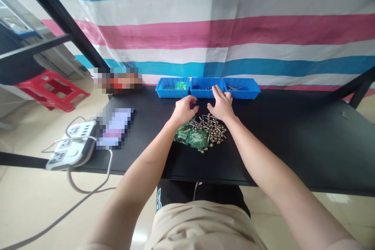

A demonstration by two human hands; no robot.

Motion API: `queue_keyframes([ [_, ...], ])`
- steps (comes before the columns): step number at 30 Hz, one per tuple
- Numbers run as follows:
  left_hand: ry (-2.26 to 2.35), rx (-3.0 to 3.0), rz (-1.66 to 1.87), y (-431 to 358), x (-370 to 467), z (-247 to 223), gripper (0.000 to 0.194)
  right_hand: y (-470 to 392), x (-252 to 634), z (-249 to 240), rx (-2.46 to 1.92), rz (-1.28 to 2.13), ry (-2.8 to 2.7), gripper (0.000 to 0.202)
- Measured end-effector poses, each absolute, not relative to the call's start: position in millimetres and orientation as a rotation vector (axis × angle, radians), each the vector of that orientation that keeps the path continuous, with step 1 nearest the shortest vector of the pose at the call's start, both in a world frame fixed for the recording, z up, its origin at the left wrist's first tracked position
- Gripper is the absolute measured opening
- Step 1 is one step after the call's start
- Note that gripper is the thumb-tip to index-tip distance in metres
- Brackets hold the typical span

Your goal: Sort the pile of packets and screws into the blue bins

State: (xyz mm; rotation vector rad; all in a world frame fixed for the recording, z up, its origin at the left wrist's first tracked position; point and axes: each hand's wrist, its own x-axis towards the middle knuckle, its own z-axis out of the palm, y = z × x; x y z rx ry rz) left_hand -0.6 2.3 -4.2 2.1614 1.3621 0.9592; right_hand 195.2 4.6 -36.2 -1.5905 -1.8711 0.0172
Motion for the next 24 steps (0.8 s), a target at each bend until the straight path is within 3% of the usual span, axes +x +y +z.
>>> queue_keyframes([
  [8, 1.384, 2.284, 0.845, 3, 0, -6, 0.017, 4, 197, -33, -1.516, 0.033, -1.941, 0.072],
  [12, 1.386, 2.302, 0.835, 4, 0, -6, 0.017, -2, 196, -24, -1.375, 0.014, -1.929, 0.05],
  [16, 1.383, 2.298, 0.833, 3, 0, -5, 0.016, -12, 193, -12, -1.531, 0.136, -2.012, 0.026],
  [20, 1.397, 2.283, 0.816, 1, 0, -3, 0.016, -18, 189, -4, -1.755, 0.173, -2.2, 0.033],
  [24, 1.418, 2.286, 0.792, 0, 1, -1, 0.016, -20, 186, -3, -1.701, 0.168, -2.339, 0.03],
])
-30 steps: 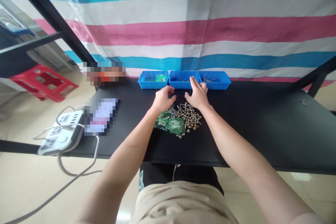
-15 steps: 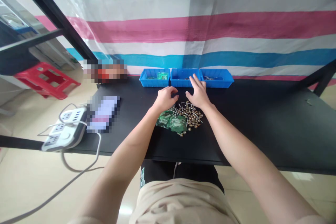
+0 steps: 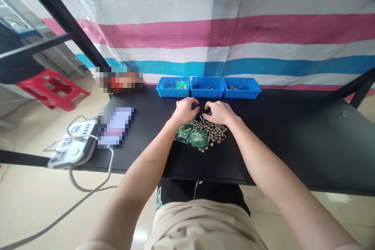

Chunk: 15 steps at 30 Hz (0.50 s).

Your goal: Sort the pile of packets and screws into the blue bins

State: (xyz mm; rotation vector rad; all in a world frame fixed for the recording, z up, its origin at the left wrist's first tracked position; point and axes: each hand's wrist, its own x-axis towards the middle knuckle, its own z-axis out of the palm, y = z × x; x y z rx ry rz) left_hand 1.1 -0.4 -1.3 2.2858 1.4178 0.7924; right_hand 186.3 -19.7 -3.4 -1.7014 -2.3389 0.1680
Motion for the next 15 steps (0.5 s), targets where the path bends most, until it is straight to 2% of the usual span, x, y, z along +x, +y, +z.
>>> queue_keyframes([
  [5, 1.423, 2.299, 0.783, -0.4, 1.3, -1.7, 0.015, -19.6, 184.6, -6.4, -1.543, 0.197, -2.416, 0.013],
  [15, 1.438, 2.295, 0.798, -1.8, 1.2, 0.7, 0.014, -17.7, 185.3, -8.6, -1.538, 0.324, -2.319, 0.012],
])
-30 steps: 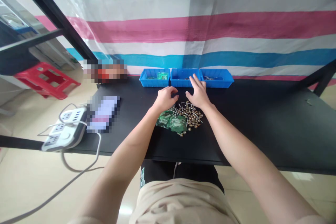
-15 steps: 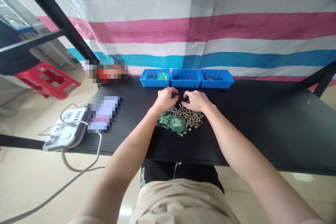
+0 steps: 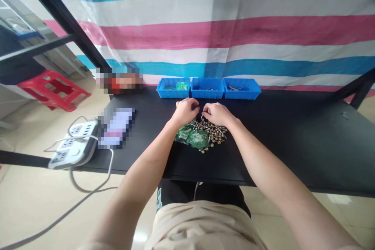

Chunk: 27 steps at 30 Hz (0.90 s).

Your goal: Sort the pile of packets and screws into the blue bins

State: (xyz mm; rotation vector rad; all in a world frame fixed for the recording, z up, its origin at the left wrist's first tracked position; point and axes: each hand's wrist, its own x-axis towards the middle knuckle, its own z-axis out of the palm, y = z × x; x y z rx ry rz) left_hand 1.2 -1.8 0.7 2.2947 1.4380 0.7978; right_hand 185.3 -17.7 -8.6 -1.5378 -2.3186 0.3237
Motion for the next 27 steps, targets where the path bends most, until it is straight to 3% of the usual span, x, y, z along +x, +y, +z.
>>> queue_keyframes([
  [10, 1.109, 2.34, 1.108, -3, 0, -1, 0.031, -12, 182, -21, -1.163, 0.554, -1.932, 0.011],
  [15, 1.054, 2.424, 1.115, -3, 0, -1, 0.035, -12, 175, -23, -1.066, 0.79, -1.679, 0.029],
  [20, 0.993, 2.532, 1.074, -3, 0, 0, 0.022, -11, 174, -21, -1.041, 0.897, -1.56, 0.044],
  [27, 1.036, 2.587, 1.015, -2, 0, -1, 0.016, -11, 175, -22, -1.043, 0.877, -1.569, 0.037],
])
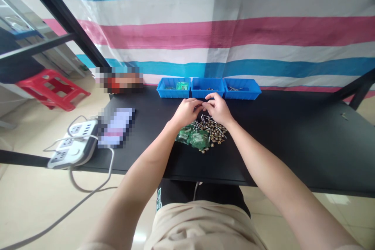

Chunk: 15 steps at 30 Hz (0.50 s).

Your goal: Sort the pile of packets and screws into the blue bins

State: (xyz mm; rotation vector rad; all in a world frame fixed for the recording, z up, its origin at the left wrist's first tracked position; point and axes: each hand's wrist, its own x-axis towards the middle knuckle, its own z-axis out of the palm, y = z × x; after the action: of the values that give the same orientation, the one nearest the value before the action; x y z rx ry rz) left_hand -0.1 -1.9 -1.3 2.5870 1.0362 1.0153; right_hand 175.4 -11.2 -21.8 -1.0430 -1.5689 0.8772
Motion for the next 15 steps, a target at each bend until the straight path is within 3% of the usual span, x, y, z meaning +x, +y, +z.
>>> queue_keyframes([
  [7, 1.162, 2.576, 0.972, -2.6, 1.9, -1.1, 0.015, -12.0, 174.2, -21.2, -1.035, 0.808, -1.65, 0.026],
  [15, 1.312, 2.521, 1.027, -1.9, 1.7, -1.4, 0.011, -11.0, 175.0, -24.2, -1.04, 0.674, -1.67, 0.032],
])
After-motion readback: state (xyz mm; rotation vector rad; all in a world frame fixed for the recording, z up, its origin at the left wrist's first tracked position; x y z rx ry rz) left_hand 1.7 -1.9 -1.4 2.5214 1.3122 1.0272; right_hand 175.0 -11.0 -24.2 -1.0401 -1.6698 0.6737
